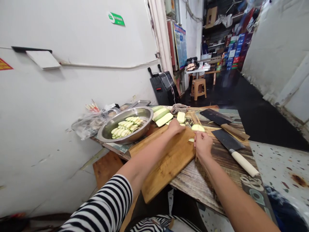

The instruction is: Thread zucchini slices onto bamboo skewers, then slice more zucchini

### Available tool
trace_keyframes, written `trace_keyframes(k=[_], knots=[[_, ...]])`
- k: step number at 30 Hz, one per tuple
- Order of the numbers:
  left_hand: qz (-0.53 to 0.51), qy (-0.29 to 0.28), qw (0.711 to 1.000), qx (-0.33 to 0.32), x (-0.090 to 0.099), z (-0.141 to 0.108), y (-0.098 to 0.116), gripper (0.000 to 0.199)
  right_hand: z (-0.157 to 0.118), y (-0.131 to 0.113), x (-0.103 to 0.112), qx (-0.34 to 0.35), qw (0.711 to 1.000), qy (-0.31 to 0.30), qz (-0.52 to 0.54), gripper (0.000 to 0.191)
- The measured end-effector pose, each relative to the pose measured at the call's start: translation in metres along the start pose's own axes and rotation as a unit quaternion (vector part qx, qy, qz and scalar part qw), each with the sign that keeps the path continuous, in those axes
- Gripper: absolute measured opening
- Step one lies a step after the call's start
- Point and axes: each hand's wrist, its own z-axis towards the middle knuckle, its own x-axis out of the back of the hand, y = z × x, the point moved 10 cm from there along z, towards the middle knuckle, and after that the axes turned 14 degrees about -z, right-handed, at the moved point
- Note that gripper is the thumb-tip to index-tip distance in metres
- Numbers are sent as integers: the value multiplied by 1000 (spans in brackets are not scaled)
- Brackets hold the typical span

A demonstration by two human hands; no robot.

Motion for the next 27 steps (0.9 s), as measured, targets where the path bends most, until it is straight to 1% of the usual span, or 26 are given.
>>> trace_keyframes(k=[4, 9, 12, 16, 19, 21, 27], knots=[[60, -30, 998, 11, -9, 4, 5, 44, 0, -2, 3, 4, 1000, 6, 1, 14], [85, -63, 994, 1, -13, -2, 15, 57, 4, 3, 3, 3, 1000, 13, 4, 14], [105, -86, 991, -13, -16, -10, 23, 50, 5, 8, 1, -2, 1000, 10, 5, 16], [106, -100, 989, -24, -19, -14, 34, 37, 5, 11, 2, -9, 1000, 13, 1, 18], [82, -95, 992, -18, -19, -12, 35, 38, 5, 11, 1, -7, 1000, 7, -4, 19], [56, -82, 995, -6, -17, -11, 32, 37, 5, 11, -1, -4, 1000, 1, -9, 20], [-72, -31, 996, 36, -8, -7, 20, 26, 4, 9, -2, 8, 999, 0, -35, 21]])
